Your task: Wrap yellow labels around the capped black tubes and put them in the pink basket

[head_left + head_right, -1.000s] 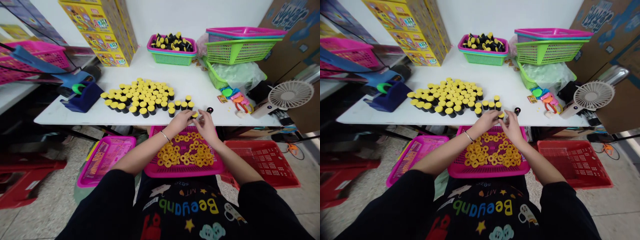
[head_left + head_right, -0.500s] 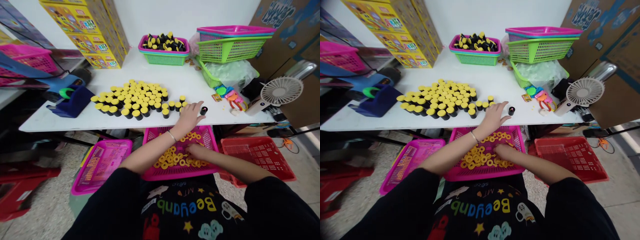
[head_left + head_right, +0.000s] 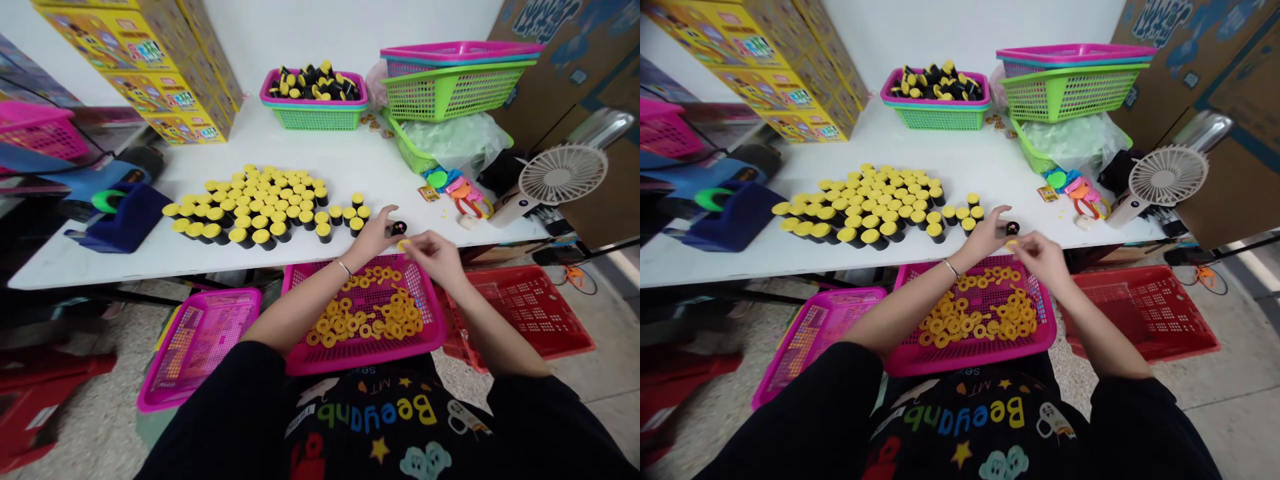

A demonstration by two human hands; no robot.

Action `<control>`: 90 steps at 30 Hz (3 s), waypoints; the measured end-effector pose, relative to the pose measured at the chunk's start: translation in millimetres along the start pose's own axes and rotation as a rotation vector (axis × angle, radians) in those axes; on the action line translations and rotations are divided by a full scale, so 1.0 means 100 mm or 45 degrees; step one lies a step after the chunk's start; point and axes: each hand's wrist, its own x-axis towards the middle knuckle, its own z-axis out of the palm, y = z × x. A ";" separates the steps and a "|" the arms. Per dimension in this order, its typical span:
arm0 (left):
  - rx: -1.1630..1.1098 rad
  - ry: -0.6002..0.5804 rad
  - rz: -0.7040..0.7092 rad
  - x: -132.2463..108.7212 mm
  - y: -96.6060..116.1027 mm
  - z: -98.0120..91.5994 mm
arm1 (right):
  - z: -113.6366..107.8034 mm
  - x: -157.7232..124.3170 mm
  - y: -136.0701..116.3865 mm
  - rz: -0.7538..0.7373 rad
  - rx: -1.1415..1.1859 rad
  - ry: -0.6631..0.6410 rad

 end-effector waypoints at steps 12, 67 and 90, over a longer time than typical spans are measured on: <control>0.047 -0.016 -0.006 0.00 0.03 0.03 | -0.02 0.39 0.36 -0.603 -0.622 0.146; 0.049 -0.075 0.045 0.08 -0.02 0.02 | -0.26 0.91 0.19 1.089 0.542 -0.419; 0.255 -0.069 -0.011 0.01 0.07 0.07 | -0.07 0.70 0.09 0.725 0.256 -0.124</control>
